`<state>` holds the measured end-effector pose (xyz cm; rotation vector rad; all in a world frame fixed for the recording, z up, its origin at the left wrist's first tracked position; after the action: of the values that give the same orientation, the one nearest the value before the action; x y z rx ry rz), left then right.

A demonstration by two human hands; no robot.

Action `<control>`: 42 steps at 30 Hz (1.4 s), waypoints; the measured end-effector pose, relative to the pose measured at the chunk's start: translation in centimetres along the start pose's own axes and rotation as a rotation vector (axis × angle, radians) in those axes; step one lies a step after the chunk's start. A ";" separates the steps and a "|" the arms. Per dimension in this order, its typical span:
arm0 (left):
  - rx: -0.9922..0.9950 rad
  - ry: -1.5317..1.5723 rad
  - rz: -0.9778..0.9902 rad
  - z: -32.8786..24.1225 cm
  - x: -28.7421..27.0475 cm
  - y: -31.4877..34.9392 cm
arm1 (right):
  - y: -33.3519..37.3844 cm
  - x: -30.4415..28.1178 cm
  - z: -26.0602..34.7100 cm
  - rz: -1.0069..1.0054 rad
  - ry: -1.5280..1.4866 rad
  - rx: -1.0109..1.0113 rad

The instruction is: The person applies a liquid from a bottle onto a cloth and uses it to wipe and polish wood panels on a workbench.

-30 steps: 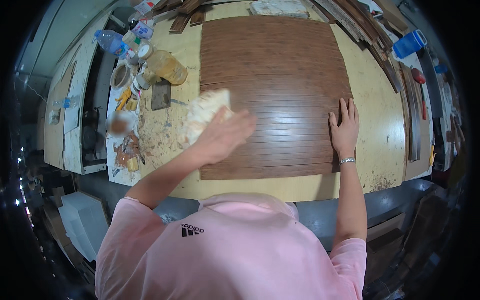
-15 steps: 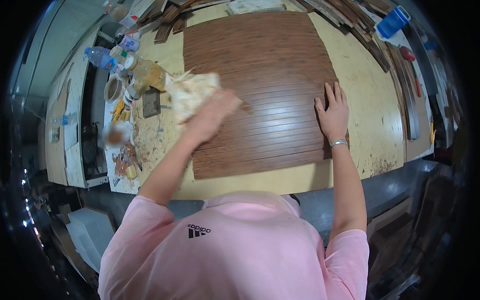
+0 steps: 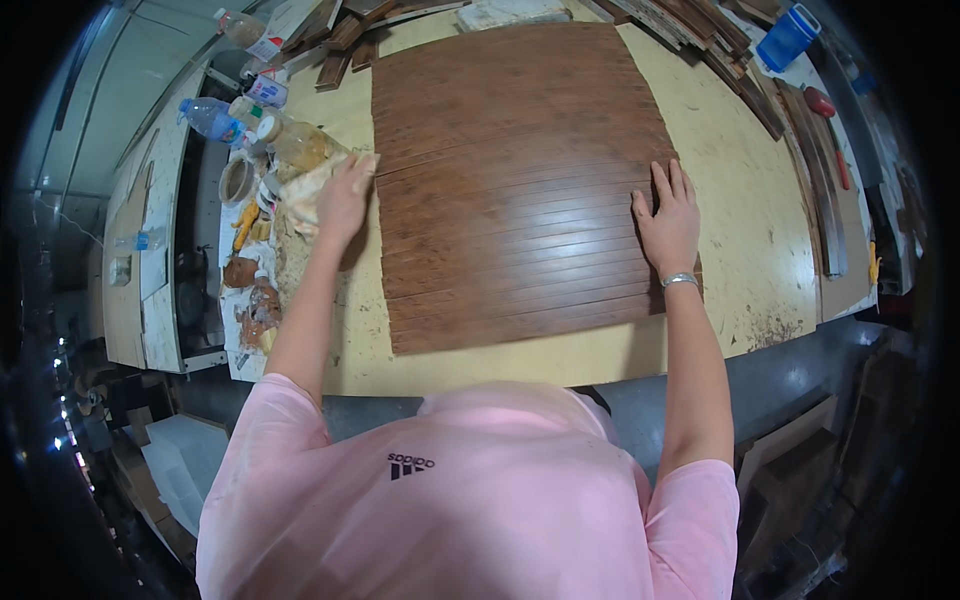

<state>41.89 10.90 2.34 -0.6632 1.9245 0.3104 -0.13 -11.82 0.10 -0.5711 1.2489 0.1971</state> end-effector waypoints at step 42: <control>0.408 -0.098 0.338 -5.6 3.3 4.2 | 0.1 -0.3 -0.4 -0.016 0.033 0.018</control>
<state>34.18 10.58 1.54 -0.0522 1.9234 0.1467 -0.59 -11.94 0.27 -0.5712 1.2767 0.1631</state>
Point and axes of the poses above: each hand's wrist, its own y-axis away from the middle knuckle, its own x-axis out of the palm, z = x × y, the point moved 6 cm from there along -y, towards the middle knuckle, and after that the axes turned 4 degrees about y, right-handed, at the moved point
